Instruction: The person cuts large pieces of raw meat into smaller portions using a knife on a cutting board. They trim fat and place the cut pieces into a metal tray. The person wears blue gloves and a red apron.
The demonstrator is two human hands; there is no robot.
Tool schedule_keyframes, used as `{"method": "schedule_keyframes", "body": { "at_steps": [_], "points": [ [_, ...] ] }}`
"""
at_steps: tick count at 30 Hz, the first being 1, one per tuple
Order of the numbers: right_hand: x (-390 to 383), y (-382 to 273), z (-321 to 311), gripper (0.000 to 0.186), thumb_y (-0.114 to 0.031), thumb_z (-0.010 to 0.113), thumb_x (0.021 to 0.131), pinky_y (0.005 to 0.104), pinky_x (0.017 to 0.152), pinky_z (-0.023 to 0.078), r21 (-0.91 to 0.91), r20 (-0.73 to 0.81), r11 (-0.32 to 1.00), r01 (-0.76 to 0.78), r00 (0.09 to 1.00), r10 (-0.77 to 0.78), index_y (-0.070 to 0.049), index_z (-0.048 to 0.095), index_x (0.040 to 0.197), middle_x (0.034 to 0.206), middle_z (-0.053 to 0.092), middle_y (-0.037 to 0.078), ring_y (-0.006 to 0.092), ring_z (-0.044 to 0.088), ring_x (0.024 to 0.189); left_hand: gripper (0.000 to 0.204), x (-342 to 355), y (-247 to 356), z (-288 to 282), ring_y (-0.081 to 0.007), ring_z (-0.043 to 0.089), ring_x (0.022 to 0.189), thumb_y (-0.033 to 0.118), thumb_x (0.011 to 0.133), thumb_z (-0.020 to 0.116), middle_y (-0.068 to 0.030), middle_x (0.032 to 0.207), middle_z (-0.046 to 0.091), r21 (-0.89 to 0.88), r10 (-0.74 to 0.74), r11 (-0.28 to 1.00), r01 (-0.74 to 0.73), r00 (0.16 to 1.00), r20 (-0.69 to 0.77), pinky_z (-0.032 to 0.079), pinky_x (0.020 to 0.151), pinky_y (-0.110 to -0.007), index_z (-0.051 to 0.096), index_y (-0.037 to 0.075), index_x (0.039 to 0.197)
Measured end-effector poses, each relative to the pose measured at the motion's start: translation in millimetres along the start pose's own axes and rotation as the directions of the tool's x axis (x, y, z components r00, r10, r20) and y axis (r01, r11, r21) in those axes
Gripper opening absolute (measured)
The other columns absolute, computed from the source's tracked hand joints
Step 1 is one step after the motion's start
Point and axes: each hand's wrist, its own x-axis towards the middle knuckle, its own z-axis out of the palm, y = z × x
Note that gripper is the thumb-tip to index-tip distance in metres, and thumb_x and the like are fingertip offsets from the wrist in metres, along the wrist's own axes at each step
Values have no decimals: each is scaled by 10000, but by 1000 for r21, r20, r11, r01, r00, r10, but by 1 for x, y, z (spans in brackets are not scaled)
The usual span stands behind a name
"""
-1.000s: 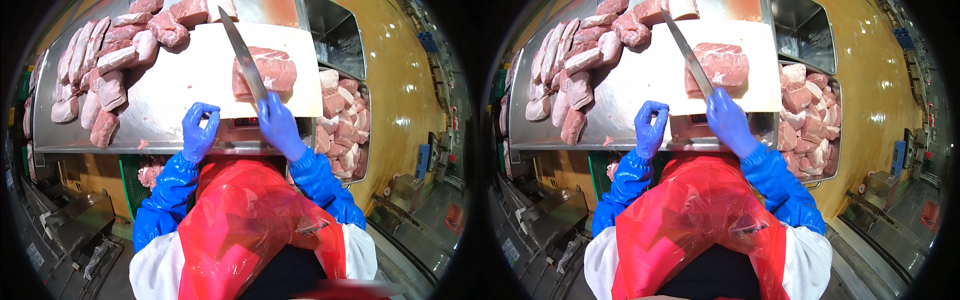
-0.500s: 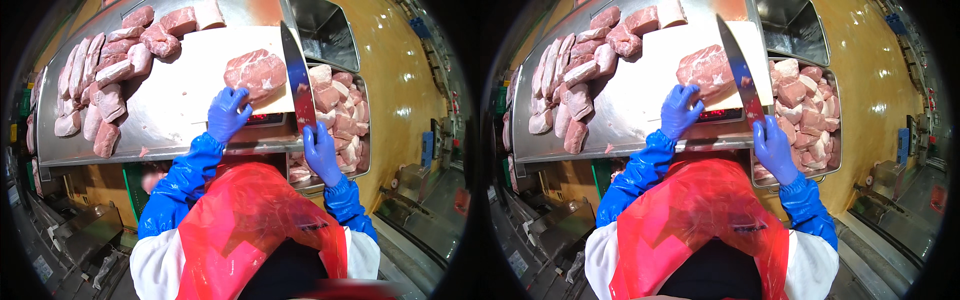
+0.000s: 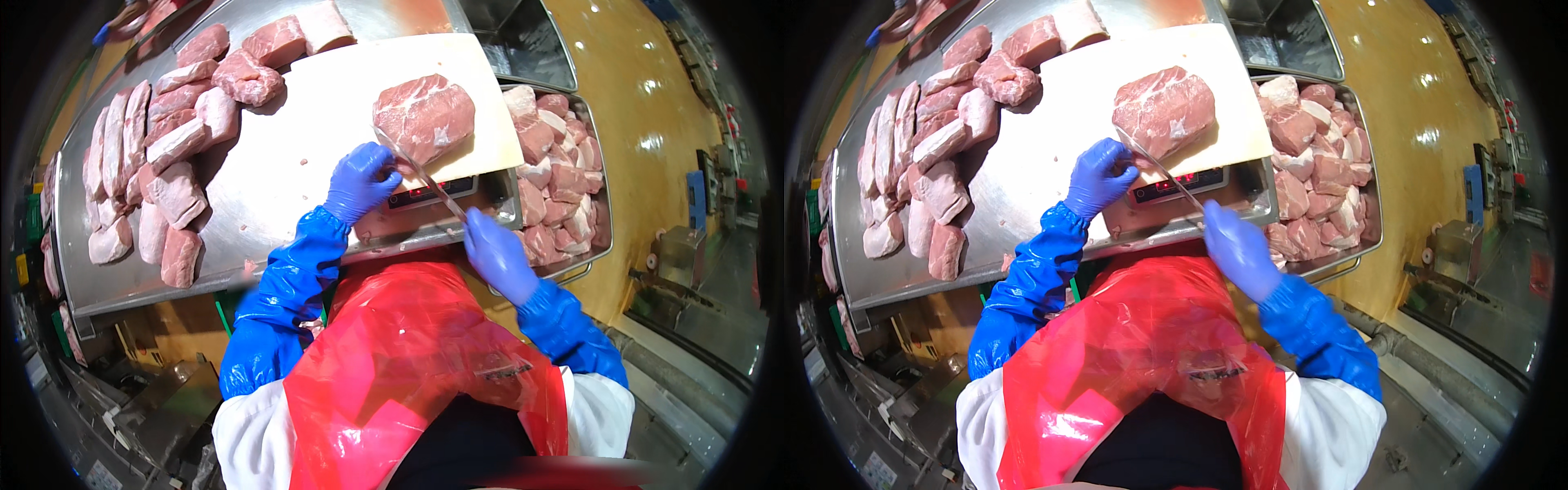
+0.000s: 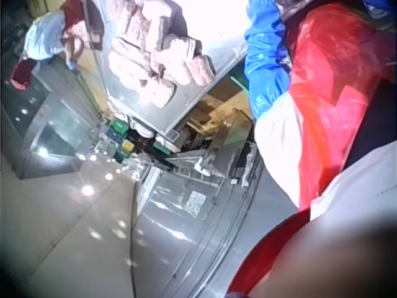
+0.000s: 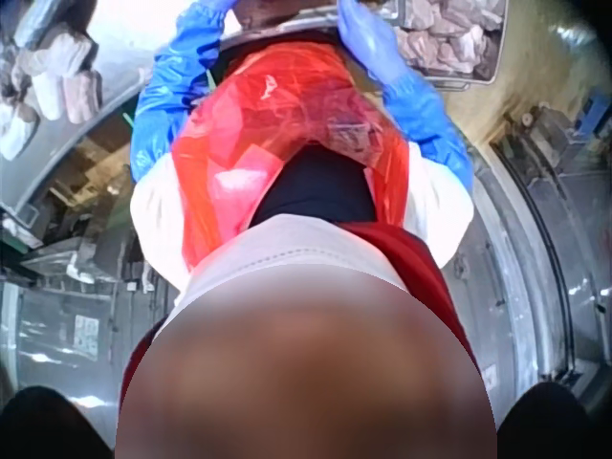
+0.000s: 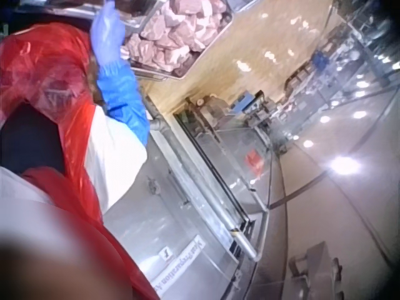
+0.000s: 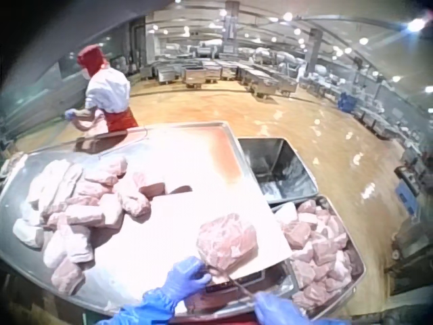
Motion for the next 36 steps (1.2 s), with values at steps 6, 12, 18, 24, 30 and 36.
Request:
{"method": "schedule_keyframes", "body": {
  "at_steps": [6,12,18,24,30,36],
  "points": [
    [-35,-3,-111,189,-165,583,999,421,574,511,-204,205,977,-65,973,107,-12,577,1110,659,587,156,271,628,599,228,15,-18,-44,-353,613,875,161,777,687,-156,892,632,47,-39,998,39,999,-8,507,786,-425,626,48,966],
    [125,26,-12,260,-177,589,1017,312,452,406,917,-87,391,-75,921,381,-1,517,1195,687,549,11,135,498,494,294,31,14,-11,-356,623,902,164,774,699,-133,934,619,91,-12,996,-8,977,215,506,788,-456,586,78,1032],
    [184,18,-28,224,-217,563,1005,456,584,505,605,-348,795,46,913,212,0,577,1061,790,672,232,382,677,670,218,2,20,4,-228,599,652,82,804,635,-139,753,572,-66,-244,967,247,969,47,499,633,-358,566,22,1002],
    [172,-24,-8,240,-247,534,999,546,666,517,138,-198,929,342,929,-313,-65,552,1154,864,663,242,464,638,748,104,5,19,6,-366,620,640,88,809,595,-189,715,594,-150,-235,961,231,972,-11,486,602,-433,581,27,892],
    [93,48,-48,149,-170,559,949,521,589,511,-25,186,976,218,960,-209,-79,551,1067,780,639,196,427,638,693,73,8,6,-4,-377,633,638,112,791,598,-176,728,627,-33,-217,976,215,972,-90,495,595,-425,592,44,816],
    [58,79,-134,165,-97,604,897,493,557,495,-268,219,916,299,945,-244,-87,570,1059,725,611,159,399,641,676,208,10,-11,-55,-358,668,847,234,831,671,-191,862,656,171,-398,905,391,917,13,513,723,-440,617,44,895]
  ]
}}
